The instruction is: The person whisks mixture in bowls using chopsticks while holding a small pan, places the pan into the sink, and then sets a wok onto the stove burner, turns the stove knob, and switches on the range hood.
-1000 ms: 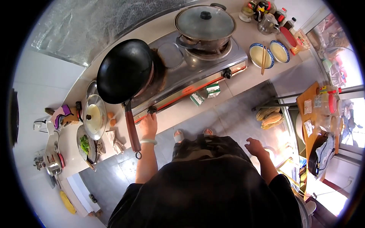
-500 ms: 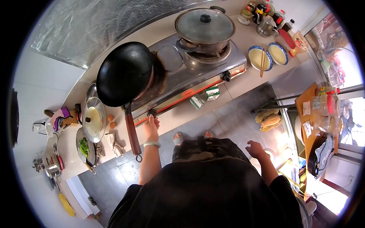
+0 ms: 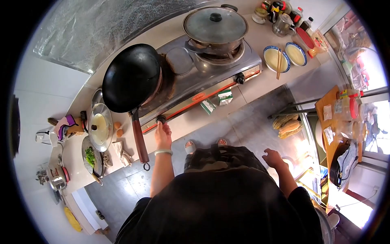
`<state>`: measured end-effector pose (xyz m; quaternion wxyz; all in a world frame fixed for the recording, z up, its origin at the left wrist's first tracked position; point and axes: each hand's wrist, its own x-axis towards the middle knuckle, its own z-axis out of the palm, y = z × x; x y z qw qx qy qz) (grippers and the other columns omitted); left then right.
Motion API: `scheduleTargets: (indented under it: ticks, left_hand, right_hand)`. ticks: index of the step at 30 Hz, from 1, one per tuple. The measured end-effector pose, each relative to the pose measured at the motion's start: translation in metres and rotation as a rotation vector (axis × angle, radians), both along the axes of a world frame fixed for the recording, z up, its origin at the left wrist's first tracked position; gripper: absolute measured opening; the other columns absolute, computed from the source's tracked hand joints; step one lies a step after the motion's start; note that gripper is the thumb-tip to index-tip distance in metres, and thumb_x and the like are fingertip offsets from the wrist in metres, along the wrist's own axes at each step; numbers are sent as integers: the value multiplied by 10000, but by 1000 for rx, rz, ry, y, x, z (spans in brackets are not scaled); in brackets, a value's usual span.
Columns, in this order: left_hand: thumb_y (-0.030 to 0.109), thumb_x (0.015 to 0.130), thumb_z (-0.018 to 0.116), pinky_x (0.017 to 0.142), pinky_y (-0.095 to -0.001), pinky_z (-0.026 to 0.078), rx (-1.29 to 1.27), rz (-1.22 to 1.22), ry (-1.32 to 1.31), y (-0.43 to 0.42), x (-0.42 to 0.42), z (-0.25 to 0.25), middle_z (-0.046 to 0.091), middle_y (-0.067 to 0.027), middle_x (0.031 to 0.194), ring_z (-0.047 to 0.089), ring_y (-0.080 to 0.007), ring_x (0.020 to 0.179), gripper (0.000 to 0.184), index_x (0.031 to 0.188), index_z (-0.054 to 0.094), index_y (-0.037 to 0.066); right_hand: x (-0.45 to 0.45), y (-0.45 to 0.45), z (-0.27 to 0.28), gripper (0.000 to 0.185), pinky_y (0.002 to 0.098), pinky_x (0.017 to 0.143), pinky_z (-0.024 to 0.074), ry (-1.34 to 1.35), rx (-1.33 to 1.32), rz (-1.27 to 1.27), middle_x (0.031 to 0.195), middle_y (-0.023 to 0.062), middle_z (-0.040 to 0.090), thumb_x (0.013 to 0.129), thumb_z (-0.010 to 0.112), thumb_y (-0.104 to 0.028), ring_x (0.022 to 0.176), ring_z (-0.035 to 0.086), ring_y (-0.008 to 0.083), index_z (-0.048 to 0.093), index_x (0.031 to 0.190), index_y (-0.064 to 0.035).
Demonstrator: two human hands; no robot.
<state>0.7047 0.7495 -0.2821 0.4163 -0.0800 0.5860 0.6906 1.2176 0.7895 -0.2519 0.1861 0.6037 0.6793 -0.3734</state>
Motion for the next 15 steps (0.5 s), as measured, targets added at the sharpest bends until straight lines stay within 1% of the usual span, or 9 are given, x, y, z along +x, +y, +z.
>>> scheduleTargets:
  ticks: [6,8,11,14,15]
  left_hand:
    - [368,919,548,486,-222,342,-45,-33,-3,-2,2,7,543,-22,637,458,-98,546,360,833,590,21]
    - [364,919,548,482,-220,338,-26,-27,-10,-3,1,4,545,-22,641,457,-98,543,353,846,591,21]
    - [351,920,549,476,-217,345,-8,-30,-33,-4,-4,-2,555,-21,653,472,-98,546,327,843,588,35]
    - [330,916,564,477,-211,373,29,28,-65,-5,-1,-4,566,-16,665,499,-95,558,285,815,577,64]
    - [322,914,571,478,-209,385,63,61,-73,-3,1,-2,569,-14,668,508,-94,562,271,803,572,75]
  right_hand:
    - [3,-7,-9,406,429,904,449,20,4,-10,1043,243,622,787,594,-249,1022,571,388,586,1127,-27]
    - [7,-14,-15,357,420,847,482,56,77,-10,950,216,651,780,621,-230,937,607,377,614,1081,-38]
    - [8,-18,-17,364,421,852,478,70,51,-18,954,216,650,781,629,-238,944,603,381,610,1089,-46]
    - [8,-18,-18,399,436,903,448,27,4,5,1064,220,622,801,603,-277,1032,567,381,590,1120,-36]
    - [18,-22,-36,428,446,885,454,39,58,69,1068,203,624,806,610,-321,1026,569,373,581,1140,-56]
